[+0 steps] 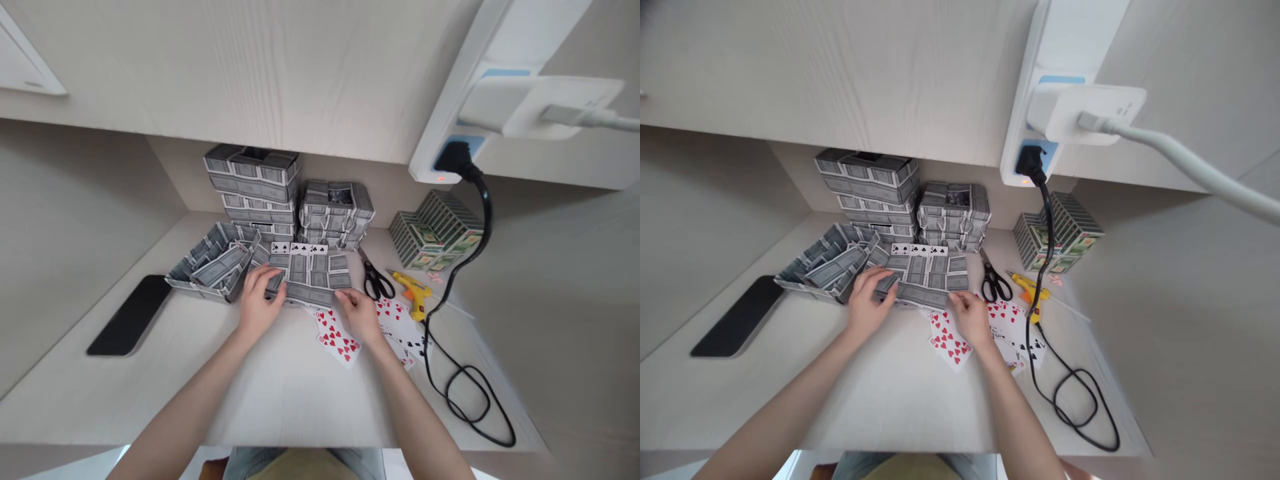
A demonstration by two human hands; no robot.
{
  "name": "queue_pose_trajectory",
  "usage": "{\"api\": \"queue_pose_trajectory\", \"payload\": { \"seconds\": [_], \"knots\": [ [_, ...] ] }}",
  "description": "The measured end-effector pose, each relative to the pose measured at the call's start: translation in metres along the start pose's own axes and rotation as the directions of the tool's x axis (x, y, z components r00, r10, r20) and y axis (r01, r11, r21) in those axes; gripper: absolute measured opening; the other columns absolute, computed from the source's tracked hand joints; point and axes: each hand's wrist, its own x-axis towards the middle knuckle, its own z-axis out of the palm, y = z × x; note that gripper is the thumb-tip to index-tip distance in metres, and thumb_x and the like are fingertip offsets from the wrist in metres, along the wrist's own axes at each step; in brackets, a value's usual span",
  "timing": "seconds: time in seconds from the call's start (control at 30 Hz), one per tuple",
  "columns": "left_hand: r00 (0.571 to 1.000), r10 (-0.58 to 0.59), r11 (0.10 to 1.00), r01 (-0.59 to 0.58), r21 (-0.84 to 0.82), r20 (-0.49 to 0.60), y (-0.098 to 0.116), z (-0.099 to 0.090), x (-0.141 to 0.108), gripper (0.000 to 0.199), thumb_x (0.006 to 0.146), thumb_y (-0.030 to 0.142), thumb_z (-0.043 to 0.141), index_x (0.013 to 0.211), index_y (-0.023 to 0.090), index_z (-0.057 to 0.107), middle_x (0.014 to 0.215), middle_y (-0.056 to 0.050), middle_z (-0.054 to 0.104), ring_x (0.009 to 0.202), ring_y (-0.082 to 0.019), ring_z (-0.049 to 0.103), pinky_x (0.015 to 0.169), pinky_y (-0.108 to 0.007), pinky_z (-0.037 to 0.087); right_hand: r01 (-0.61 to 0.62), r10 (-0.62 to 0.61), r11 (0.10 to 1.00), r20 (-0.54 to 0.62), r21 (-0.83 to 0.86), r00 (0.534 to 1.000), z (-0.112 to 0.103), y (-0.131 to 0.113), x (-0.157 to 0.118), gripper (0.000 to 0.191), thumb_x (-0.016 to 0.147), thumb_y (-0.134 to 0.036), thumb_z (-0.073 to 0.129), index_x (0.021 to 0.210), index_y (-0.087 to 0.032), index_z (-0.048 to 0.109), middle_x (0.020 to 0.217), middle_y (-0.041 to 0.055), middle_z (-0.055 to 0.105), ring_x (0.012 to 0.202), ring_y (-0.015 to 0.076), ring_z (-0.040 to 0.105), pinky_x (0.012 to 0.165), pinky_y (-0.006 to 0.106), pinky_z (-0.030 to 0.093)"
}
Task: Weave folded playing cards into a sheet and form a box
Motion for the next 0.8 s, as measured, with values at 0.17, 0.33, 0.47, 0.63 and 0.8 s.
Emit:
{"api": "queue_pose_trajectory", "payload": {
  "seconds": [0.17,0.33,0.47,0.63,0.8],
  "knots": [
    [0.998,0.012,1.0,-0.012,0.003,0.055,-0.003,0.005,-0.002,0.027,0.075,0.026,0.057,0.101,0.022,0.055,0.108,-0.006,0.055,0.118,-0.023,0.041,0.101,-0.041,0.032,0.027,-0.035,0.987,-0.047,-0.161,0.998,-0.01,-0.004,0.003,0.032,0.069,-0.048,0.058,0.058,-0.018,0.058,0.043,-0.0049,0.041,0.041,0.009,0.032,0.042,0.022,0.025],
    [0.982,0.078,0.996,-0.083,0.023,0.174,-0.009,0.01,-0.005,0.041,0.074,0.03,0.059,0.112,0.02,0.049,0.117,-0.008,0.052,0.124,-0.024,0.035,0.102,-0.043,0.031,0.124,-0.111,0.934,0.056,-0.335,0.992,-0.013,-0.015,-0.004,0.033,0.069,-0.049,0.059,0.056,-0.019,0.05,0.044,-0.007,0.033,0.044,0.0089,0.031,0.045,0.022,0.024],
    [0.955,0.062,0.993,-0.088,0.077,0.29,-0.012,0.014,-0.009,0.05,0.075,0.034,0.057,0.12,0.018,0.042,0.124,-0.01,0.048,0.126,-0.025,0.032,0.103,-0.044,0.032,0.261,-0.141,0.825,0.264,-0.501,0.954,-0.015,-0.025,-0.013,0.033,0.062,-0.05,0.064,0.062,-0.019,0.052,0.059,-0.0034,0.048,0.056,0.0117,0.043,0.053,0.022,0.031],
    [0.938,0.038,0.989,-0.085,0.123,0.345,-0.011,0.013,-0.01,0.058,0.072,0.038,0.059,0.122,0.015,0.039,0.127,-0.012,0.044,0.125,-0.026,0.034,0.102,-0.043,0.034,0.308,0.022,0.672,0.434,-0.674,0.901,-0.017,-0.027,-0.021,0.055,0.04,-0.047,0.078,0.081,-0.019,0.054,0.089,0.0033,0.052,0.086,0.021,0.048,0.069,0.027,0.036],
    [0.936,0.002,0.991,-0.048,0.122,0.352,-0.013,0.012,-0.01,0.054,0.073,0.032,0.057,0.121,0.015,0.04,0.127,-0.012,0.044,0.124,-0.025,0.035,0.103,-0.043,0.033,0.181,0.17,0.678,0.392,-0.713,0.904,-0.019,-0.029,-0.023,0.053,0.047,-0.037,0.078,0.088,-0.018,0.05,0.088,0.0041,0.052,0.086,0.0208,0.049,0.069,0.027,0.036]
  ]
}}
